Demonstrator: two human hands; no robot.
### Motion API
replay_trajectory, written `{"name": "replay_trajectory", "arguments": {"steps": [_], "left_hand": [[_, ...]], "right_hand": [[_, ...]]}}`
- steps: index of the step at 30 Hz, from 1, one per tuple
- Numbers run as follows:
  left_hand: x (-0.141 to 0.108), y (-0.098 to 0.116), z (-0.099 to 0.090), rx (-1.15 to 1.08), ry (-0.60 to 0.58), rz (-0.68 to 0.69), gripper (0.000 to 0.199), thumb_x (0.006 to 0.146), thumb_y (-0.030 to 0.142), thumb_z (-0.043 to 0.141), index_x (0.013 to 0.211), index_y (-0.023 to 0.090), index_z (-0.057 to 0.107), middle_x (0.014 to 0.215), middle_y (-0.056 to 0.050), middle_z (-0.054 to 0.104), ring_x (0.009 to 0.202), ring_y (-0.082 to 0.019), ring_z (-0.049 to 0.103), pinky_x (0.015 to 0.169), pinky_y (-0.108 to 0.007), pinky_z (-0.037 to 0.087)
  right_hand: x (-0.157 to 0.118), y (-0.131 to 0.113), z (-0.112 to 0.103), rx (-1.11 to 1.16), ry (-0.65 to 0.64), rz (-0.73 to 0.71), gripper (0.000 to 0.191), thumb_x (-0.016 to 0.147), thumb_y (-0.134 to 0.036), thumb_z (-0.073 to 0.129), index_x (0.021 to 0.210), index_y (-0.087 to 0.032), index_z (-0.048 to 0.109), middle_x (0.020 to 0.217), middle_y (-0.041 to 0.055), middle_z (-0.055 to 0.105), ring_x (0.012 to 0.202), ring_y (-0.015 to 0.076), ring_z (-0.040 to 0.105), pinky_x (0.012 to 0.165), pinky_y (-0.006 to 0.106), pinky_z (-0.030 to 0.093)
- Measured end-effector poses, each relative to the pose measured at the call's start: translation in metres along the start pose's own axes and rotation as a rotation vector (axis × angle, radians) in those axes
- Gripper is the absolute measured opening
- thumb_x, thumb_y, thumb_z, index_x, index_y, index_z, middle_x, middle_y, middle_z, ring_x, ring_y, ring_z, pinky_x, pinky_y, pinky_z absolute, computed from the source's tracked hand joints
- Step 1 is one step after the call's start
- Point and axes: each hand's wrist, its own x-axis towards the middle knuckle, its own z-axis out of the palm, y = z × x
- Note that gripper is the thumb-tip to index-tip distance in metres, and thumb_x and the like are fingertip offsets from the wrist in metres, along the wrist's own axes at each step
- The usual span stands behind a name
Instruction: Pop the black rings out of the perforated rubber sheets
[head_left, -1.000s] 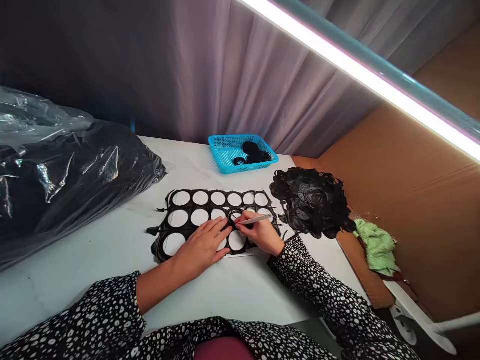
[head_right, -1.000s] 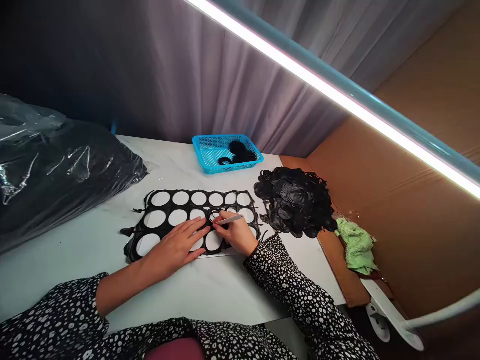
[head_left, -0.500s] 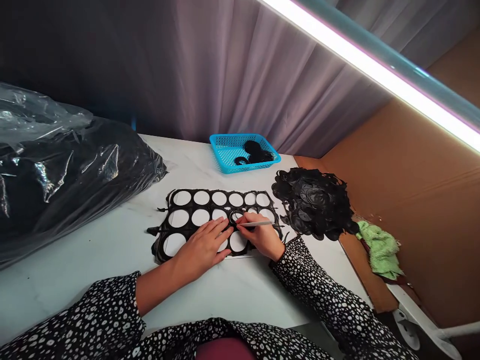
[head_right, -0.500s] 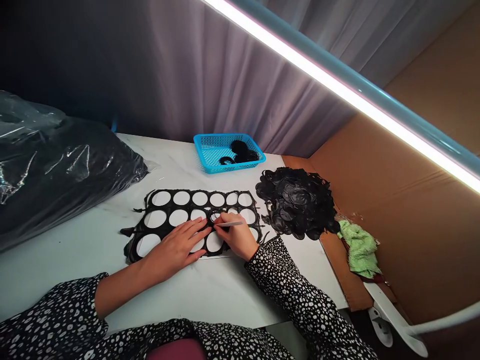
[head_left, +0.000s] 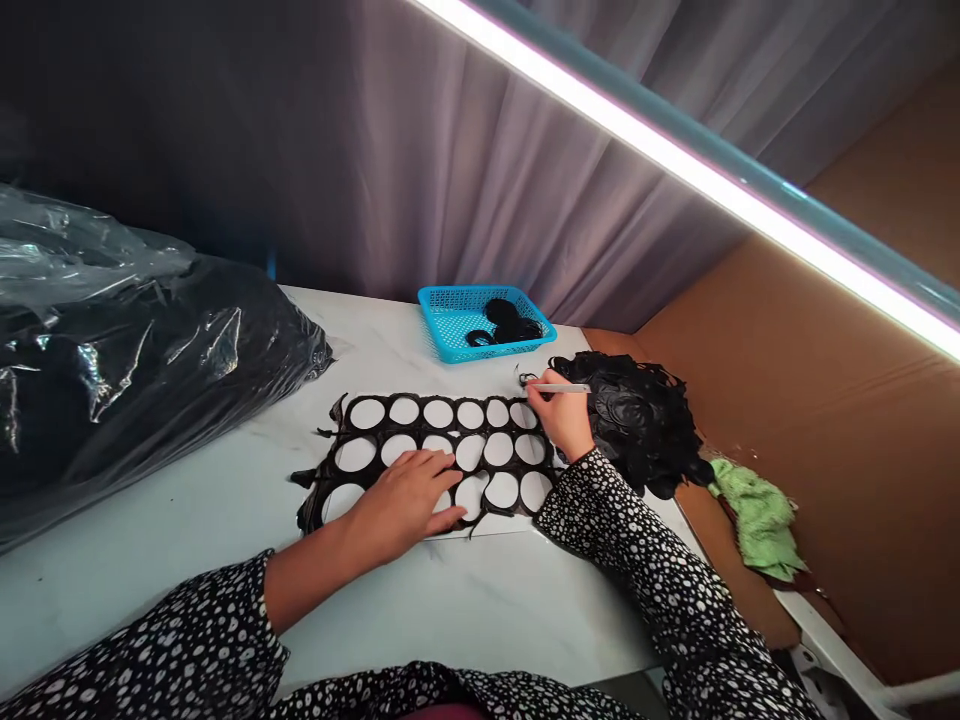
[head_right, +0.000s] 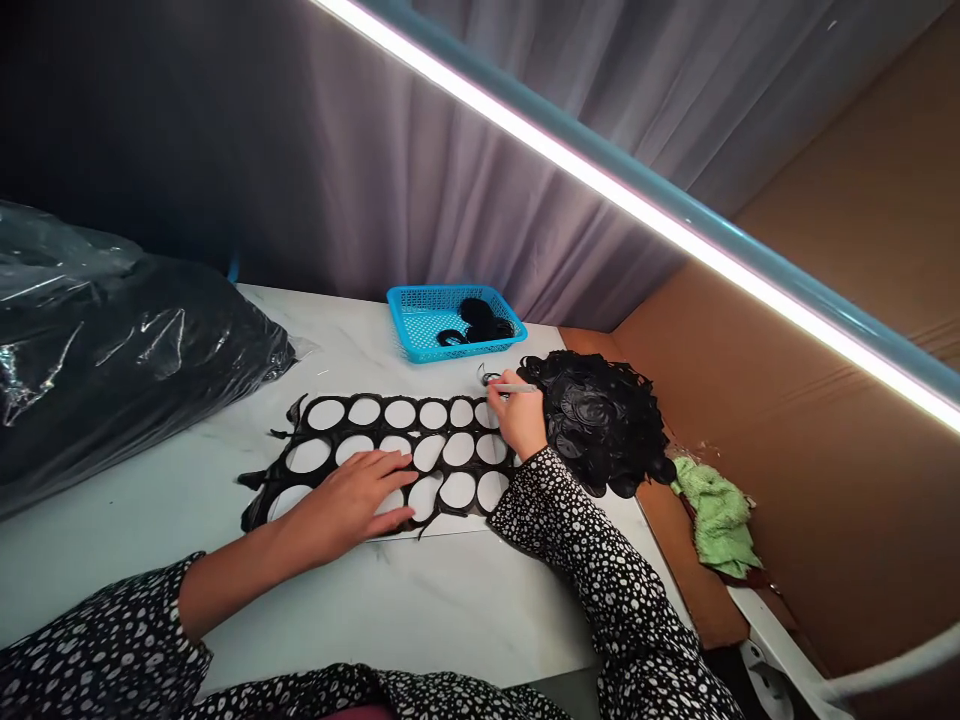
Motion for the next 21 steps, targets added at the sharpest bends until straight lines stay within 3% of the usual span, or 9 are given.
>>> {"name": "replay_trajectory", "arguments": {"steps": [4,8,18,21], "left_hand": [[0.023,-0.014,0.008,0.055,0.086,-0.037,0.04,0.097,0.038,0.055,0.13,0.016,0.054,0.135,-0.013,0.056,0.125,-0.029,0.05,0.104,-0.044,0.041],[0.025,-0.023,0.025,0.106,0.078,-0.058,0.045,0.098,0.043,0.05,0.135,0.017,0.049,0.141,-0.012,0.052,0.133,-0.03,0.044,0.108,-0.045,0.036],[0.022,-0.02,0.024,0.105,0.05,-0.077,0.047,0.098,0.041,0.05,0.137,0.015,0.048,0.144,-0.013,0.05,0.136,-0.03,0.041,0.111,-0.046,0.034],[0.022,-0.021,0.025,0.098,0.059,-0.068,0.047,0.099,0.042,0.049,0.137,0.015,0.047,0.143,-0.012,0.051,0.136,-0.029,0.042,0.111,-0.046,0.034]], "right_hand": [[-0.014,-0.031,0.025,0.203,-0.277,-0.075,0.013,0.083,-0.024,0.057,0.07,-0.021,0.056,0.081,0.0025,0.071,0.072,0.0169,0.061,0.07,0.028,0.044],[-0.023,-0.042,0.039,0.293,-0.42,-0.074,0.012,0.084,-0.024,0.058,0.072,-0.02,0.056,0.085,0.0035,0.071,0.077,0.0175,0.063,0.073,0.029,0.046],[-0.024,-0.033,0.04,0.319,-0.445,-0.118,0.017,0.086,-0.023,0.057,0.07,-0.021,0.052,0.087,0.0029,0.07,0.081,0.0176,0.063,0.075,0.029,0.046],[-0.033,-0.037,0.045,0.166,-0.419,-0.179,0.013,0.088,-0.02,0.056,0.075,-0.021,0.054,0.083,0.0026,0.069,0.078,0.018,0.061,0.074,0.03,0.043]]}}
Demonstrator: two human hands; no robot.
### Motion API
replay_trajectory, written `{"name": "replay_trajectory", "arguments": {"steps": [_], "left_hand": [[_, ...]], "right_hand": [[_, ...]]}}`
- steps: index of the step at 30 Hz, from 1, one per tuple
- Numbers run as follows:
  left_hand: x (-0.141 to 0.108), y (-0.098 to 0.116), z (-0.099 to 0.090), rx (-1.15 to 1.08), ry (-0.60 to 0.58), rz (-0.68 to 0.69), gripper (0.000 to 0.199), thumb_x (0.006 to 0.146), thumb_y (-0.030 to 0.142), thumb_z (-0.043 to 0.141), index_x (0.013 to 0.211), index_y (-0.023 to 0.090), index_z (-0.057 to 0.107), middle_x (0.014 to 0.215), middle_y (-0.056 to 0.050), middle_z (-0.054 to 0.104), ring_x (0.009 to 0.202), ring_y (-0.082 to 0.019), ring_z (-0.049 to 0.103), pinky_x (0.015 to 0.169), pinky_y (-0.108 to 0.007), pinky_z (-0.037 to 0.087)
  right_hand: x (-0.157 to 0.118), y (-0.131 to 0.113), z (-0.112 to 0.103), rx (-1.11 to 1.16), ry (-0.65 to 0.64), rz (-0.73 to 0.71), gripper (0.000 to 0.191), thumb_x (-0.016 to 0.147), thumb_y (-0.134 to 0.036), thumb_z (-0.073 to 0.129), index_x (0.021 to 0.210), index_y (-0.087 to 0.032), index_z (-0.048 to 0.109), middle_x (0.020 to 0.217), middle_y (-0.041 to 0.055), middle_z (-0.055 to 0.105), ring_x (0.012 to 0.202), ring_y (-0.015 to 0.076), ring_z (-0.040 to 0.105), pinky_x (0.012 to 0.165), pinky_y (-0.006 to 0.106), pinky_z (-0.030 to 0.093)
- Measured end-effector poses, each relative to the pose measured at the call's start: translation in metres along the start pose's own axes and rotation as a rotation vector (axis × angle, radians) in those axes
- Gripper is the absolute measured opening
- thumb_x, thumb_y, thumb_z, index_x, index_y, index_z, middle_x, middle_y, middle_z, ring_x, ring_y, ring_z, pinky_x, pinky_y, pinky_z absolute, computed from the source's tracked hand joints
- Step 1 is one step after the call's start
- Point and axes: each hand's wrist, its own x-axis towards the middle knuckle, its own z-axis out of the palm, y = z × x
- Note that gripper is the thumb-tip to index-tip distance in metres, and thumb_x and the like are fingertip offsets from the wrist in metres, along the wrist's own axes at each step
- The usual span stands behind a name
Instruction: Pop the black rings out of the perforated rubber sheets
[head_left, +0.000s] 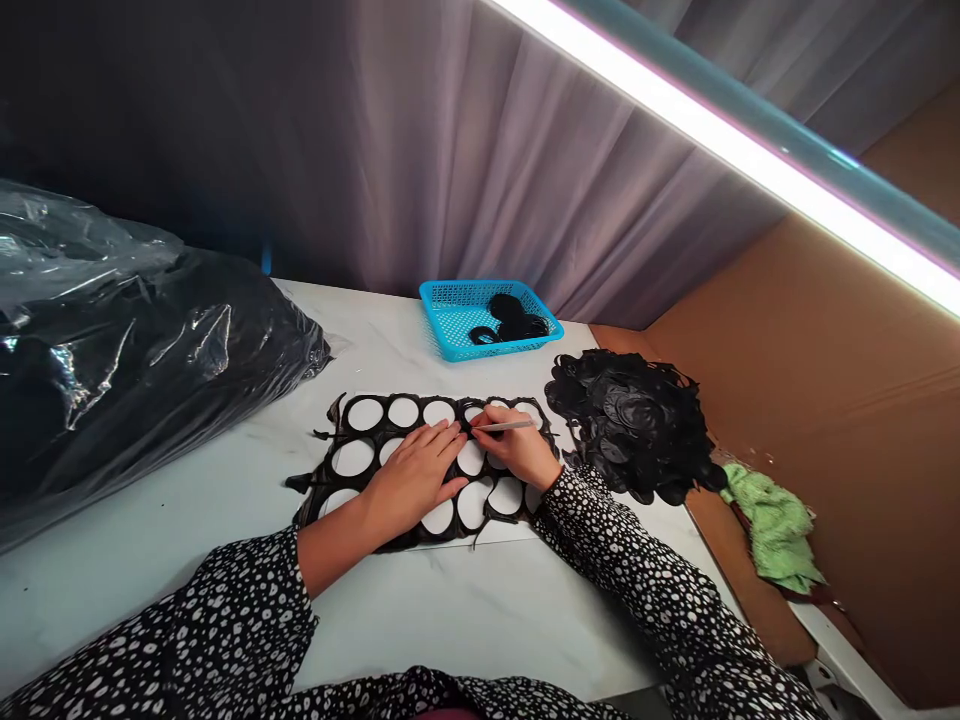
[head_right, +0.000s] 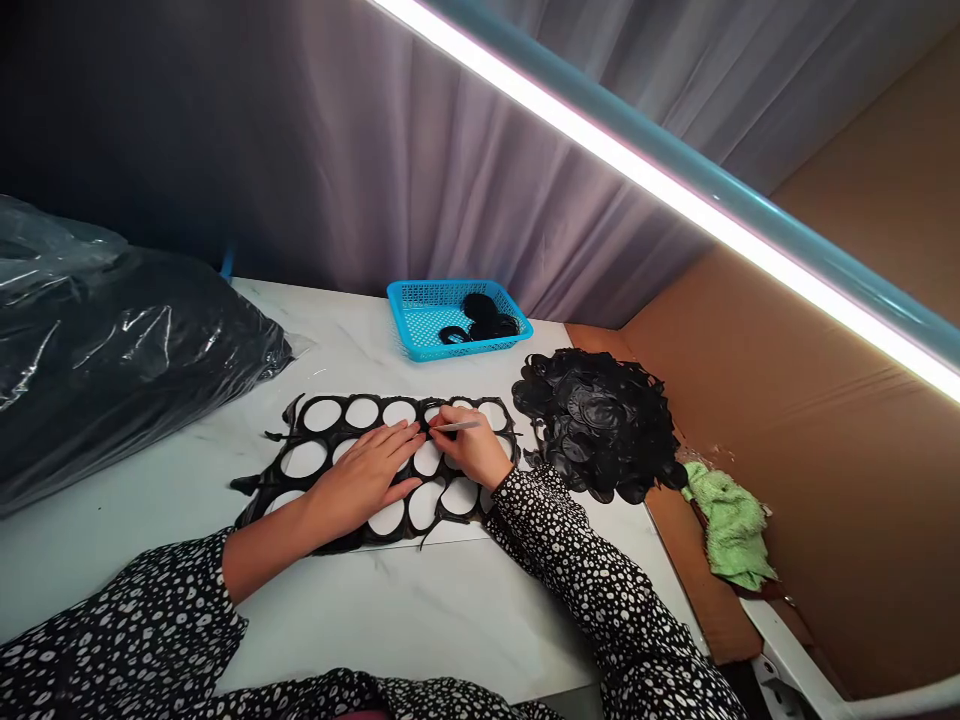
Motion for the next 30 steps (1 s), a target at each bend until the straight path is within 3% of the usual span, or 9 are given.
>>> {"name": "replay_trajectory", "arguments": {"steps": [5,7,10,12,14,17,19,23,30], "left_hand": [[-0.001,0.0,0.003,-0.009,0.008,-0.002,0.046,0.099,0.042,0.048,0.137,0.015,0.047,0.142,-0.012,0.052,0.136,-0.029,0.041,0.112,-0.046,0.033],[-0.001,0.001,0.003,-0.011,0.012,-0.007,0.045,0.099,0.042,0.047,0.136,0.017,0.047,0.143,-0.011,0.051,0.137,-0.029,0.041,0.112,-0.046,0.033],[0.0,0.001,0.0,-0.025,-0.004,-0.017,0.044,0.099,0.04,0.05,0.136,0.016,0.048,0.143,-0.012,0.051,0.137,-0.03,0.041,0.111,-0.048,0.035],[-0.001,-0.001,-0.005,-0.055,-0.019,0.006,0.044,0.098,0.039,0.053,0.135,0.016,0.048,0.143,-0.012,0.05,0.136,-0.03,0.041,0.11,-0.047,0.037],[-0.004,-0.005,-0.012,-0.08,0.017,0.018,0.043,0.098,0.037,0.053,0.134,0.015,0.049,0.143,-0.013,0.049,0.135,-0.028,0.043,0.108,-0.044,0.04],[-0.014,-0.013,-0.022,-0.033,0.1,-0.043,0.036,0.1,0.033,0.049,0.129,0.012,0.052,0.134,-0.016,0.055,0.126,-0.028,0.05,0.104,-0.044,0.044],[-0.022,-0.017,-0.026,0.023,0.094,-0.067,0.033,0.1,0.033,0.046,0.125,0.012,0.055,0.125,-0.015,0.059,0.12,-0.029,0.054,0.102,-0.046,0.046],[-0.035,-0.021,-0.024,0.052,0.059,-0.066,0.036,0.1,0.035,0.045,0.127,0.013,0.054,0.129,-0.015,0.057,0.124,-0.029,0.051,0.104,-0.045,0.044],[-0.036,-0.02,-0.022,0.035,0.049,-0.084,0.039,0.1,0.035,0.048,0.131,0.012,0.052,0.135,-0.015,0.056,0.128,-0.029,0.048,0.107,-0.045,0.041]], "right_hand": [[-0.003,0.004,0.002,-0.464,-0.015,-0.196,0.008,0.088,-0.016,0.051,0.088,-0.019,0.058,0.083,0.0072,0.066,0.083,0.0227,0.056,0.08,0.036,0.035],[0.007,0.017,-0.015,-0.534,0.104,-0.117,0.011,0.087,-0.015,0.048,0.083,-0.018,0.057,0.077,0.0076,0.065,0.078,0.0227,0.055,0.076,0.035,0.034],[0.029,0.038,-0.05,-0.503,0.452,0.164,0.014,0.086,-0.016,0.046,0.076,-0.019,0.055,0.072,0.0079,0.064,0.069,0.0216,0.054,0.067,0.032,0.034],[0.041,0.039,-0.061,-0.397,0.521,0.198,0.013,0.085,-0.02,0.049,0.073,-0.019,0.054,0.073,0.0068,0.064,0.068,0.0206,0.055,0.065,0.03,0.035],[0.046,0.027,-0.053,-0.257,0.409,0.126,0.013,0.083,-0.023,0.053,0.07,-0.02,0.054,0.072,0.004,0.064,0.067,0.0189,0.055,0.064,0.028,0.036],[0.044,-0.003,-0.017,-0.012,0.137,0.05,0.013,0.082,-0.022,0.057,0.069,-0.021,0.054,0.074,0.0007,0.067,0.068,0.016,0.057,0.066,0.026,0.039],[0.039,-0.018,0.006,0.102,0.012,0.06,0.012,0.081,-0.022,0.059,0.07,-0.021,0.055,0.075,-0.0007,0.068,0.068,0.0148,0.058,0.066,0.025,0.04],[0.035,-0.029,0.026,0.14,-0.026,0.086,0.014,0.081,-0.023,0.061,0.069,-0.021,0.055,0.071,-0.001,0.066,0.065,0.015,0.057,0.064,0.026,0.04],[0.034,-0.029,0.024,0.187,-0.048,0.053,0.014,0.083,-0.024,0.061,0.07,-0.021,0.056,0.075,0.0005,0.068,0.068,0.016,0.059,0.066,0.027,0.043]]}}
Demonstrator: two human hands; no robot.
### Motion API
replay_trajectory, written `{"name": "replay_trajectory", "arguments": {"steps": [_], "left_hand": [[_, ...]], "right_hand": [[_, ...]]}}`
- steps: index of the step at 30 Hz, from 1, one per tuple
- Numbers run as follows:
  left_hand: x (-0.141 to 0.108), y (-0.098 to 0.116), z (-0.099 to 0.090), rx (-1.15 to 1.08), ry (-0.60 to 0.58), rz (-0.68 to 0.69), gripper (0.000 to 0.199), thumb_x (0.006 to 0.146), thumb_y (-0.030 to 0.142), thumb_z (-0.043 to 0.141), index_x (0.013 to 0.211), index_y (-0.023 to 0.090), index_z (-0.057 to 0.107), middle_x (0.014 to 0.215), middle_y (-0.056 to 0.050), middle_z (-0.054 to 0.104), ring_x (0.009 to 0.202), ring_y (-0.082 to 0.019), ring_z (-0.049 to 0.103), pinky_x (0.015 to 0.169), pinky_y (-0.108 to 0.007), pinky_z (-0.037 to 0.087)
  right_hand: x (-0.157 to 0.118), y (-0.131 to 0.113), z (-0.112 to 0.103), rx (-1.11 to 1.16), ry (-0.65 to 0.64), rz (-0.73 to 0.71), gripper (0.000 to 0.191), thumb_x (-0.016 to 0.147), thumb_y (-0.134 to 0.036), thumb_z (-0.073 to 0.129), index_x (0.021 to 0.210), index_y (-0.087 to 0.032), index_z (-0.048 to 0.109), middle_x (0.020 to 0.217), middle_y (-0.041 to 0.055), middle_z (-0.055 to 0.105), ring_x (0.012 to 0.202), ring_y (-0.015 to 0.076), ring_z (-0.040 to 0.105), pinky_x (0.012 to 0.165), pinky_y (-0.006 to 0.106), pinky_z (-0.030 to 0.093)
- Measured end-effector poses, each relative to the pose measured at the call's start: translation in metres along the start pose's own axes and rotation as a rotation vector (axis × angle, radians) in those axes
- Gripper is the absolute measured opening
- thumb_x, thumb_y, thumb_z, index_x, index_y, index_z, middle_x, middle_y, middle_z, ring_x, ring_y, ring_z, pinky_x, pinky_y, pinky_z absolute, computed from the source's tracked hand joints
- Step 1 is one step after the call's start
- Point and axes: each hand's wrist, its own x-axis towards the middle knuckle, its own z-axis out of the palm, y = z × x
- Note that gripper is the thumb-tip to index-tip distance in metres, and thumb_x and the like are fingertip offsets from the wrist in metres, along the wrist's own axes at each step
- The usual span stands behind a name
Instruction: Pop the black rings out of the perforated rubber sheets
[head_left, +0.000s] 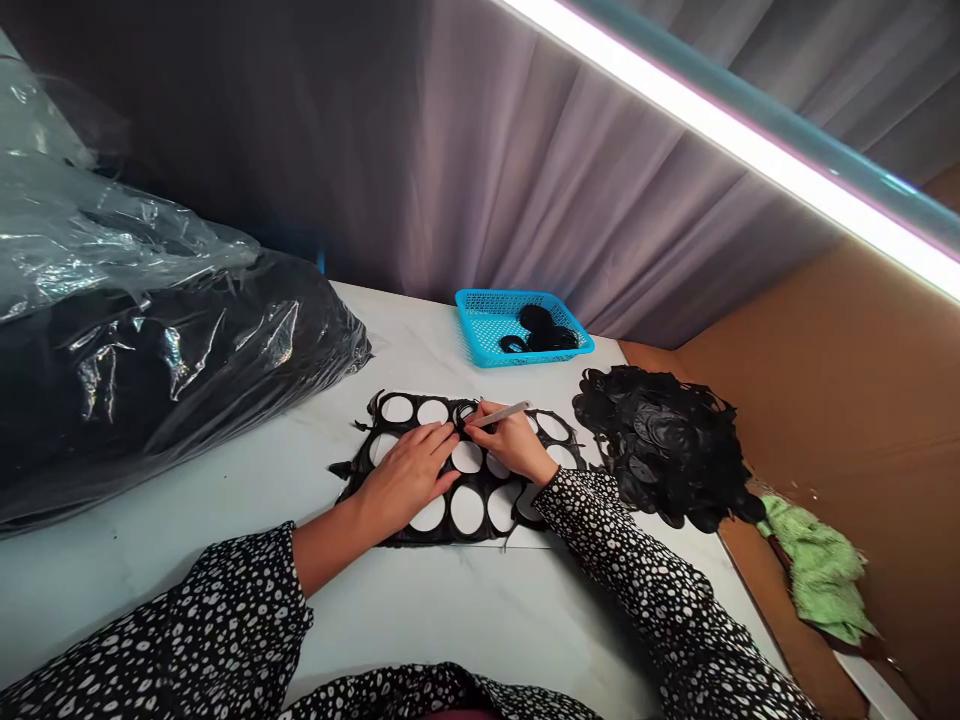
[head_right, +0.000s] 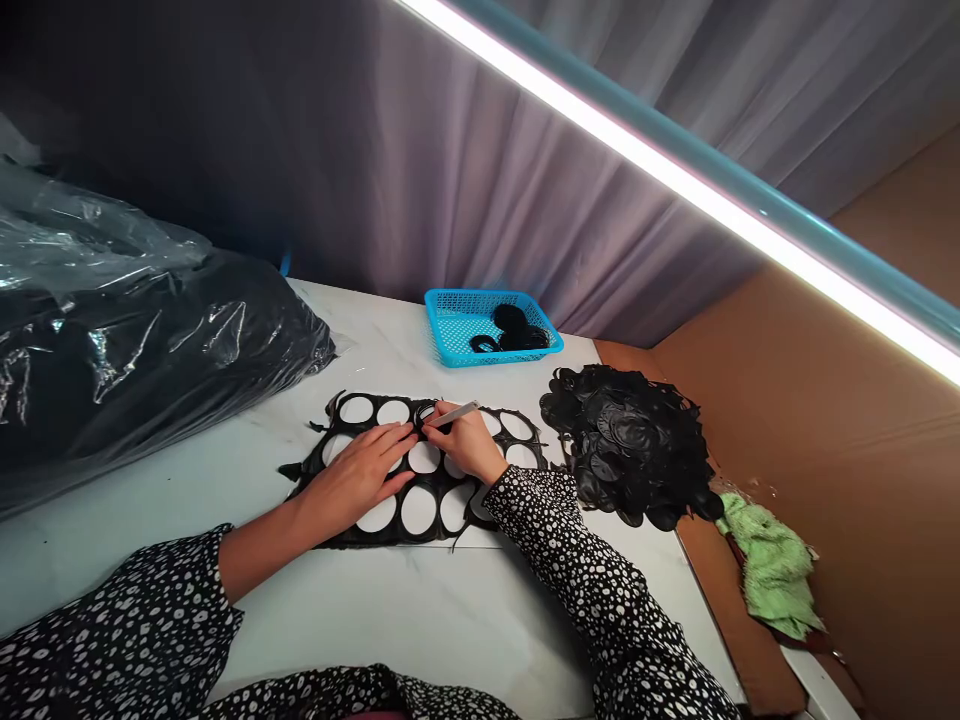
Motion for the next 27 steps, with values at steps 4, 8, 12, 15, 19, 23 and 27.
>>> {"name": "replay_trajectory", "arguments": {"steps": [4,8,12,15,19,23,27], "left_hand": [[-0.001,0.0,0.001,0.022,-0.01,0.0,0.039,0.1,0.036,0.047,0.132,0.013,0.052,0.136,-0.013,0.056,0.13,-0.028,0.047,0.108,-0.044,0.04],[-0.002,-0.001,0.004,0.037,-0.007,0.011,0.042,0.1,0.037,0.047,0.132,0.011,0.052,0.137,-0.014,0.056,0.13,-0.029,0.047,0.109,-0.044,0.039],[-0.002,-0.003,0.006,0.0,0.01,0.012,0.041,0.101,0.037,0.045,0.132,0.013,0.053,0.136,-0.013,0.057,0.13,-0.029,0.048,0.108,-0.045,0.04],[-0.003,-0.004,0.005,-0.033,0.01,0.001,0.039,0.101,0.036,0.045,0.133,0.015,0.053,0.137,-0.012,0.056,0.13,-0.028,0.048,0.109,-0.046,0.039],[-0.004,-0.004,0.005,-0.036,-0.004,0.0,0.04,0.099,0.034,0.049,0.133,0.013,0.052,0.139,-0.012,0.055,0.131,-0.028,0.047,0.111,-0.044,0.036],[-0.004,-0.004,0.004,-0.045,-0.002,-0.008,0.039,0.1,0.036,0.047,0.133,0.017,0.053,0.139,-0.01,0.055,0.131,-0.027,0.047,0.111,-0.047,0.034],[-0.006,-0.006,-0.005,-0.068,0.017,0.012,0.042,0.099,0.037,0.05,0.136,0.018,0.05,0.139,-0.011,0.055,0.133,-0.028,0.045,0.112,-0.049,0.034]], "right_hand": [[-0.004,0.001,0.003,-0.074,0.009,-0.04,0.013,0.084,-0.021,0.06,0.072,-0.021,0.056,0.077,0.0008,0.068,0.068,0.0167,0.059,0.067,0.028,0.042],[-0.017,0.0,0.013,-0.38,-0.004,-0.149,0.007,0.088,-0.017,0.055,0.084,-0.02,0.059,0.08,0.0041,0.067,0.079,0.0208,0.059,0.078,0.033,0.038],[-0.018,0.005,0.019,-0.542,0.002,-0.257,0.012,0.091,-0.016,0.049,0.095,-0.02,0.059,0.087,0.0078,0.067,0.089,0.0247,0.057,0.083,0.038,0.034],[-0.003,0.02,-0.005,-0.532,0.206,-0.16,0.012,0.089,-0.017,0.048,0.088,-0.02,0.06,0.082,0.0078,0.067,0.082,0.0238,0.059,0.08,0.035,0.038],[0.013,0.053,-0.078,-0.52,0.655,0.067,0.014,0.086,-0.024,0.048,0.082,-0.018,0.06,0.082,0.0095,0.068,0.074,0.023,0.06,0.071,0.032,0.041],[0.005,0.073,-0.138,-0.563,0.793,0.254,0.012,0.075,-0.026,0.056,0.065,-0.02,0.054,0.068,0.007,0.064,0.065,0.0217,0.057,0.065,0.031,0.039],[-0.001,0.062,-0.14,-0.47,0.731,0.287,0.021,0.072,-0.036,0.06,0.06,-0.021,0.051,0.06,0.0034,0.06,0.061,0.0197,0.052,0.062,0.03,0.036]]}}
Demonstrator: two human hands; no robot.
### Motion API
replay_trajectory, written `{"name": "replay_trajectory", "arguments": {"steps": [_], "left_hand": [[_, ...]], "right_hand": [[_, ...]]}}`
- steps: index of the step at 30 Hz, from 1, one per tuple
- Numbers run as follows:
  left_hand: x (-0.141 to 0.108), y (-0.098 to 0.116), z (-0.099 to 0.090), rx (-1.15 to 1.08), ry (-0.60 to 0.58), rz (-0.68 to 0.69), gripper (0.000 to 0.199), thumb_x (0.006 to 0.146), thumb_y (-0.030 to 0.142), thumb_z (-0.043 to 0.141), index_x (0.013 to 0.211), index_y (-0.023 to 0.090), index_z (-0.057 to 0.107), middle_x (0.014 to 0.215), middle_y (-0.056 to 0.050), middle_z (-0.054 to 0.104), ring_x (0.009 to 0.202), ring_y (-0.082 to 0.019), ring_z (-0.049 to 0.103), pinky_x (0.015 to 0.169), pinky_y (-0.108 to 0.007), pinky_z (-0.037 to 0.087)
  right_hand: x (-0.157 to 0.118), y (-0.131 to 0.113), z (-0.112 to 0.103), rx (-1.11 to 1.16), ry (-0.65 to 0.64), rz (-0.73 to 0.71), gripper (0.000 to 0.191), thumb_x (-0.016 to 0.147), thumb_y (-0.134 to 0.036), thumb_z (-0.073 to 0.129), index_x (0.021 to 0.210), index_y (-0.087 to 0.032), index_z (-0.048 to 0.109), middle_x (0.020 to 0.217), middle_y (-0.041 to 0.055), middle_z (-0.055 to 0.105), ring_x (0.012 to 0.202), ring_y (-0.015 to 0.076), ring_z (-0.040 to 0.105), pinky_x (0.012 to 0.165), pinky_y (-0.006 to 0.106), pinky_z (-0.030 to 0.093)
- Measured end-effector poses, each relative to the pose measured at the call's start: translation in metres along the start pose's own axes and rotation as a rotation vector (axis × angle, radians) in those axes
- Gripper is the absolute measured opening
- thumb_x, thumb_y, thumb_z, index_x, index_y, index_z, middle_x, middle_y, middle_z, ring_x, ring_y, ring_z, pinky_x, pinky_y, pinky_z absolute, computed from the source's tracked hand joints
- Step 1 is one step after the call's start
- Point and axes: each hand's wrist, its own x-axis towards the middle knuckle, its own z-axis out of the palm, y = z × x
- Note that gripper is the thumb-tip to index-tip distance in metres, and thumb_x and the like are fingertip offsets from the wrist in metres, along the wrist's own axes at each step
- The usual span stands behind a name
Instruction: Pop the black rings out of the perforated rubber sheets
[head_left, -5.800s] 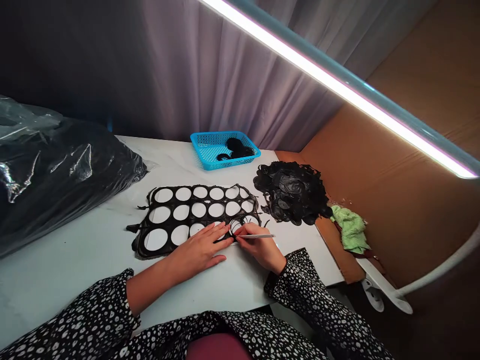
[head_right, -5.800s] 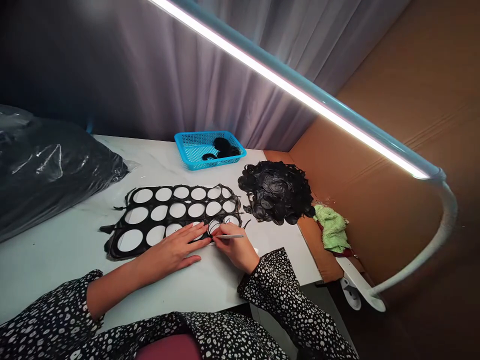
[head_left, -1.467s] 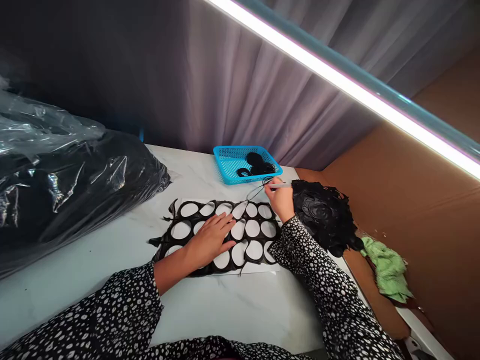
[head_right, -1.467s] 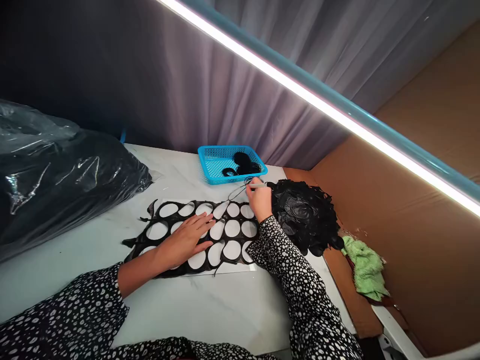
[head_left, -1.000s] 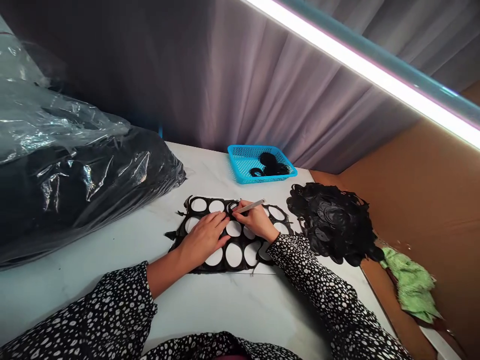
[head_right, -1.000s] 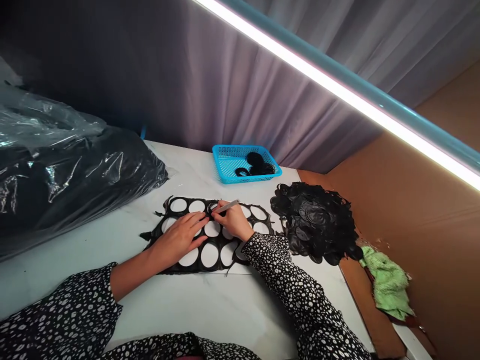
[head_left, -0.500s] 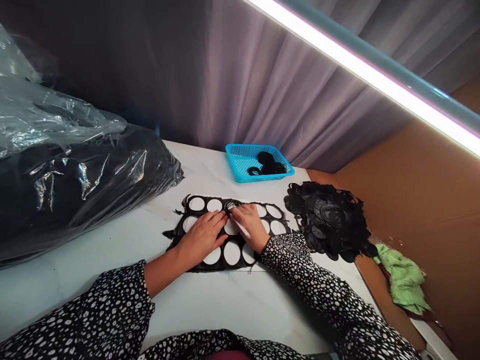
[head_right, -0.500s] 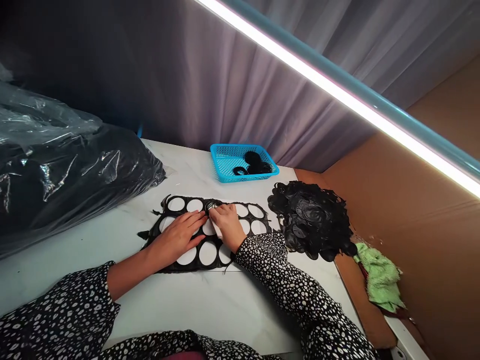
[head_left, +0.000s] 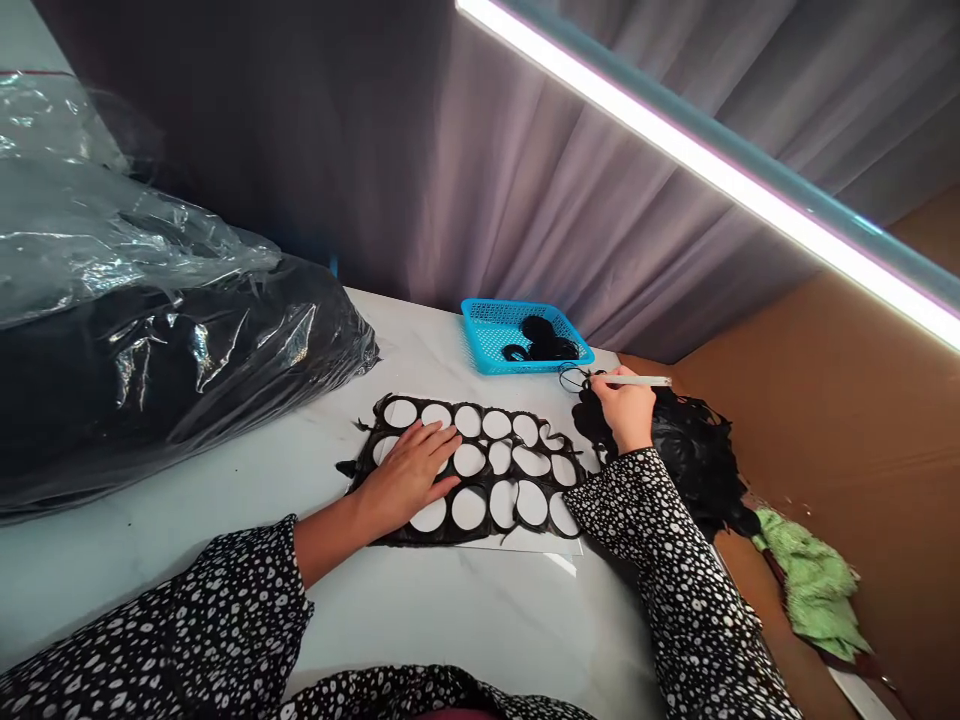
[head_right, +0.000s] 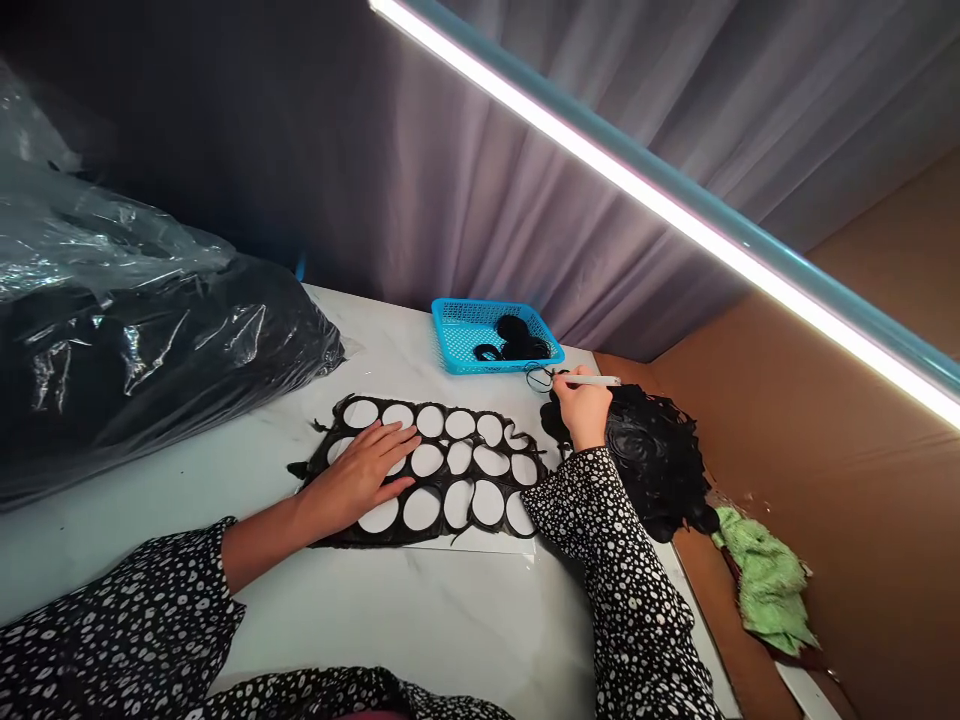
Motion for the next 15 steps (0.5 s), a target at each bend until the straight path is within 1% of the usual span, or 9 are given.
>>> {"name": "replay_trajectory", "arguments": {"steps": [1,3,6,9,12,15], "left_hand": [[-0.002,-0.001,-0.004,0.008,0.008,0.0,0.042,0.098,0.036,0.051,0.136,0.017,0.05,0.139,-0.011,0.054,0.132,-0.028,0.046,0.111,-0.049,0.034],[-0.007,-0.005,-0.01,0.043,0.024,-0.009,0.04,0.098,0.036,0.051,0.132,0.015,0.053,0.136,-0.013,0.056,0.128,-0.029,0.049,0.11,-0.048,0.037],[-0.016,-0.011,-0.017,0.089,0.041,-0.029,0.035,0.099,0.036,0.048,0.124,0.014,0.058,0.127,-0.015,0.061,0.122,-0.029,0.054,0.108,-0.05,0.039],[-0.025,-0.013,-0.018,0.103,0.022,-0.032,0.037,0.101,0.037,0.044,0.126,0.014,0.057,0.13,-0.015,0.06,0.126,-0.029,0.053,0.11,-0.05,0.037],[-0.029,-0.011,-0.018,0.114,-0.001,-0.043,0.038,0.101,0.037,0.042,0.129,0.014,0.055,0.134,-0.015,0.058,0.129,-0.029,0.05,0.111,-0.05,0.036],[-0.03,-0.01,-0.017,0.125,-0.009,-0.053,0.038,0.1,0.036,0.044,0.13,0.013,0.053,0.135,-0.015,0.058,0.131,-0.029,0.049,0.111,-0.05,0.035]], "right_hand": [[-0.005,-0.009,0.004,0.051,-0.046,-0.009,0.021,0.072,-0.037,0.06,0.06,-0.021,0.052,0.06,0.0029,0.06,0.061,0.0192,0.052,0.062,0.03,0.036],[-0.018,-0.034,0.017,0.173,-0.168,-0.057,0.022,0.073,-0.038,0.058,0.061,-0.021,0.054,0.062,0.0025,0.061,0.062,0.0184,0.053,0.061,0.029,0.036],[-0.042,-0.077,0.048,0.346,-0.368,-0.119,0.019,0.075,-0.035,0.058,0.063,-0.021,0.054,0.071,0.0033,0.067,0.065,0.0178,0.056,0.063,0.028,0.039],[-0.068,-0.109,0.077,0.476,-0.554,-0.148,0.014,0.075,-0.03,0.058,0.065,-0.021,0.054,0.078,0.0027,0.07,0.07,0.0173,0.059,0.066,0.028,0.042],[-0.09,-0.123,0.09,0.56,-0.705,-0.157,0.015,0.076,-0.029,0.059,0.065,-0.021,0.052,0.078,0.0013,0.07,0.072,0.0167,0.061,0.067,0.027,0.043],[-0.103,-0.127,0.089,0.596,-0.78,-0.191,0.017,0.077,-0.028,0.061,0.066,-0.021,0.05,0.079,0.0013,0.068,0.08,0.0179,0.063,0.07,0.028,0.043]]}}
